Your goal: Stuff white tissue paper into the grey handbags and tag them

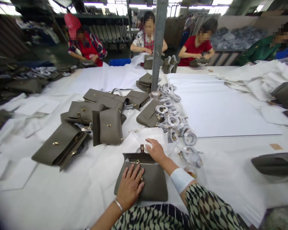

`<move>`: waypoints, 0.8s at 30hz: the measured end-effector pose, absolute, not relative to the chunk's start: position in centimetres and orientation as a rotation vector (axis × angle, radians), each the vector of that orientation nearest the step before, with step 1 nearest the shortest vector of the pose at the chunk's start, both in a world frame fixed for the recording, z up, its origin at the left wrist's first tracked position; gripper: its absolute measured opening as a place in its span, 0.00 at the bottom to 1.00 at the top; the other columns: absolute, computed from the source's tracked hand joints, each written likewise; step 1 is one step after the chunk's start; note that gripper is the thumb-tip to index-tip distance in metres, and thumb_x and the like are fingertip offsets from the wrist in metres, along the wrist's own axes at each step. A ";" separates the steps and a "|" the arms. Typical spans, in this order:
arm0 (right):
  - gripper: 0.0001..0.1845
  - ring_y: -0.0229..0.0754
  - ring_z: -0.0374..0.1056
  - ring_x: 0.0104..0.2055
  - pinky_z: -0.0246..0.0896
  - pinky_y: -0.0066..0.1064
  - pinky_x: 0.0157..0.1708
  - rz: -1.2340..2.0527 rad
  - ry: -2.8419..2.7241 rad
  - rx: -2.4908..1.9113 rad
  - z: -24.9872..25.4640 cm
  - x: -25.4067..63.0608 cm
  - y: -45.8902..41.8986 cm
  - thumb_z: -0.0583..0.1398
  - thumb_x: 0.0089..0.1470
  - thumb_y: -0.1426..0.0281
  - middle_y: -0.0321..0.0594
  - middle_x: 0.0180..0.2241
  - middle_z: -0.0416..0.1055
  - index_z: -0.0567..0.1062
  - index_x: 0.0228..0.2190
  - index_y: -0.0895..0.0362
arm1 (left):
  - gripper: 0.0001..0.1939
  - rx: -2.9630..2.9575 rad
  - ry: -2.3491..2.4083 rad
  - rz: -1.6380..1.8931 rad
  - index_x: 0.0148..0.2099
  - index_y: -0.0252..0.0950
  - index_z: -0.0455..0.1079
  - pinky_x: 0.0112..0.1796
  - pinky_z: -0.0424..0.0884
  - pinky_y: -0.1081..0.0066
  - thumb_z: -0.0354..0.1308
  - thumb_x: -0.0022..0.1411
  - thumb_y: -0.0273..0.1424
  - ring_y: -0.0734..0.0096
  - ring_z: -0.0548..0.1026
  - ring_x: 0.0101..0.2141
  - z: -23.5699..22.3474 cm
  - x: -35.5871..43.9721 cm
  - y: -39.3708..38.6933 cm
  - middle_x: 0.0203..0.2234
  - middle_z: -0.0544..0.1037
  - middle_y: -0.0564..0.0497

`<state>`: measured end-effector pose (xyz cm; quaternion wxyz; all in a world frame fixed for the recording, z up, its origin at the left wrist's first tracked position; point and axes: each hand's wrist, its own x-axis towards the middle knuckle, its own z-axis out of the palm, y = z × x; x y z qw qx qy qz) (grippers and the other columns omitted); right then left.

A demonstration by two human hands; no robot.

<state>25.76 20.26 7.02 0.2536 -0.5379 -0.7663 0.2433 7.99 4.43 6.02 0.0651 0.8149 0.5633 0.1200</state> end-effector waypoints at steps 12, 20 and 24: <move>0.14 0.45 0.73 0.33 0.69 0.37 0.36 1.192 -2.151 -1.491 2.8 26.5 24.7 0.57 0.47 0.64 0.41 0.32 0.78 0.77 0.34 0.56 | 0.10 1.817 1.844 1.003 0.41 0.38 0.73 0.49 0.68 0.61 0.52 0.61 0.31 0.65 0.73 0.44 6.8 3.9 3.4 0.39 0.79 0.48; 0.22 0.49 0.73 0.36 0.68 0.39 0.39 1.425 -2.229 -1.505 3.6 27.0 26.2 0.58 0.47 0.54 0.43 0.34 0.78 0.78 0.37 0.56 | 0.15 0.494 2.447 1.076 0.33 0.33 0.71 0.30 0.70 0.69 0.57 0.49 0.40 0.69 0.72 0.26 2.8 -8.3 -2.0 0.24 0.76 0.49; 0.23 0.49 0.73 0.36 0.68 0.40 0.40 1.297 -2.268 -1.447 6.3 26.8 24.9 0.57 0.49 0.53 0.43 0.35 0.77 0.77 0.38 0.55 | 0.16 0.501 2.355 1.000 0.33 0.32 0.70 0.27 0.67 0.72 0.58 0.49 0.41 0.72 0.70 0.24 1.6 -9.3 -1.5 0.23 0.74 0.52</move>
